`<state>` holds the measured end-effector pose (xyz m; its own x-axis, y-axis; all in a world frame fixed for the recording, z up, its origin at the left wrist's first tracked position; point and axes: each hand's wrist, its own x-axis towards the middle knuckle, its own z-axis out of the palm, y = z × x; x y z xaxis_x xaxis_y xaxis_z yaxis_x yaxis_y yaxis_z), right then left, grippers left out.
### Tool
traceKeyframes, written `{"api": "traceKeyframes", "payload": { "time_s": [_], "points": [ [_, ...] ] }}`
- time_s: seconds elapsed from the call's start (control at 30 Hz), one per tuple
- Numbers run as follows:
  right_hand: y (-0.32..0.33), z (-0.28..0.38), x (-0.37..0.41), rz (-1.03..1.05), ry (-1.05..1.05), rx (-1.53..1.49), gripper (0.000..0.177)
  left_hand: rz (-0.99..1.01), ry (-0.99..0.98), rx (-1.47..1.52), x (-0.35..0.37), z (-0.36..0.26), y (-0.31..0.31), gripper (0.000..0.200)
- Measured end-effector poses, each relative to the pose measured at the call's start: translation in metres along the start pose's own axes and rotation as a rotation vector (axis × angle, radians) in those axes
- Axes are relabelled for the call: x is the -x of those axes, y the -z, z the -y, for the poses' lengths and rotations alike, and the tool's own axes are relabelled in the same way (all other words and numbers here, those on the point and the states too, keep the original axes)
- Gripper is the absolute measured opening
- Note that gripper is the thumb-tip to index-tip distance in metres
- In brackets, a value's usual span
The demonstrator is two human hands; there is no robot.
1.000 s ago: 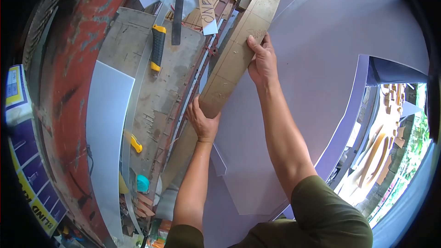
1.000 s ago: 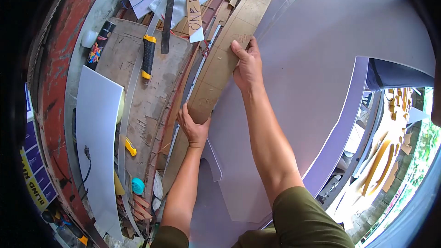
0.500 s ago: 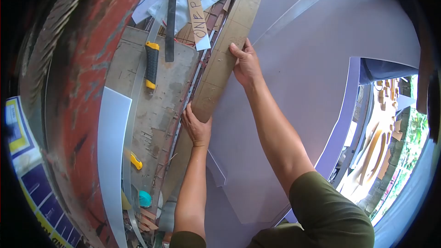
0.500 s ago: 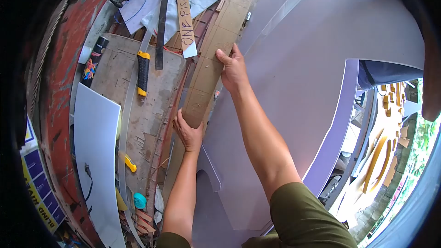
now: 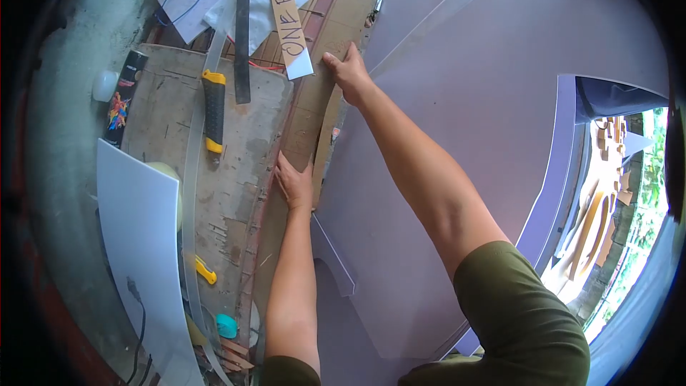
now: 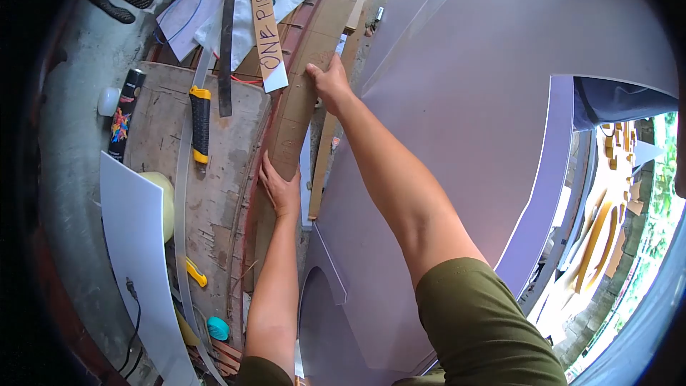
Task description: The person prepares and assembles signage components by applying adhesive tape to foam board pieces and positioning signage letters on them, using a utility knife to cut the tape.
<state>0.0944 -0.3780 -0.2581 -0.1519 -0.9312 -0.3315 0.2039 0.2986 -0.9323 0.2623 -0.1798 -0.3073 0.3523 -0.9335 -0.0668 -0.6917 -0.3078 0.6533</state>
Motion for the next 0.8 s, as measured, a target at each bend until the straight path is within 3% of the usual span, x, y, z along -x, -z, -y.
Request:
{"api": "traceKeyframes", "payload": {
  "time_s": [0.17, 0.3, 0.37, 0.5, 0.63, 0.7, 0.8],
  "points": [
    [-0.001, -0.019, -0.014, 0.014, 0.024, 0.097, 0.051, 0.059, 0.013, -0.018, -0.006, 0.003, -0.004, 0.091],
    [-0.015, -0.028, -0.024, 0.103, -0.003, 0.135, 0.051, -0.049, -0.011, -0.053, -0.019, 0.036, -0.023, 0.083],
    [-0.021, -0.016, -0.021, 0.104, -0.011, 0.104, 0.050, -0.033, 0.070, 0.032, -0.030, 0.046, -0.025, 0.079],
    [-0.011, -0.033, -0.025, 0.176, -0.099, -0.085, 0.043, -0.106, 0.020, -0.033, -0.026, 0.036, -0.023, 0.073],
    [-0.013, -0.032, -0.029, 0.280, -0.097, -0.153, 0.036, -0.004, 0.243, 0.078, -0.028, 0.031, -0.014, 0.071],
    [-0.020, -0.026, -0.031, 0.309, -0.061, -0.105, 0.035, -0.069, 0.193, 0.098, -0.034, 0.040, -0.014, 0.063],
    [-0.047, -0.026, -0.032, 0.353, 0.056, -0.306, 0.035, -0.166, 0.100, 0.059, -0.038, 0.052, -0.013, 0.050]
  ]
}}
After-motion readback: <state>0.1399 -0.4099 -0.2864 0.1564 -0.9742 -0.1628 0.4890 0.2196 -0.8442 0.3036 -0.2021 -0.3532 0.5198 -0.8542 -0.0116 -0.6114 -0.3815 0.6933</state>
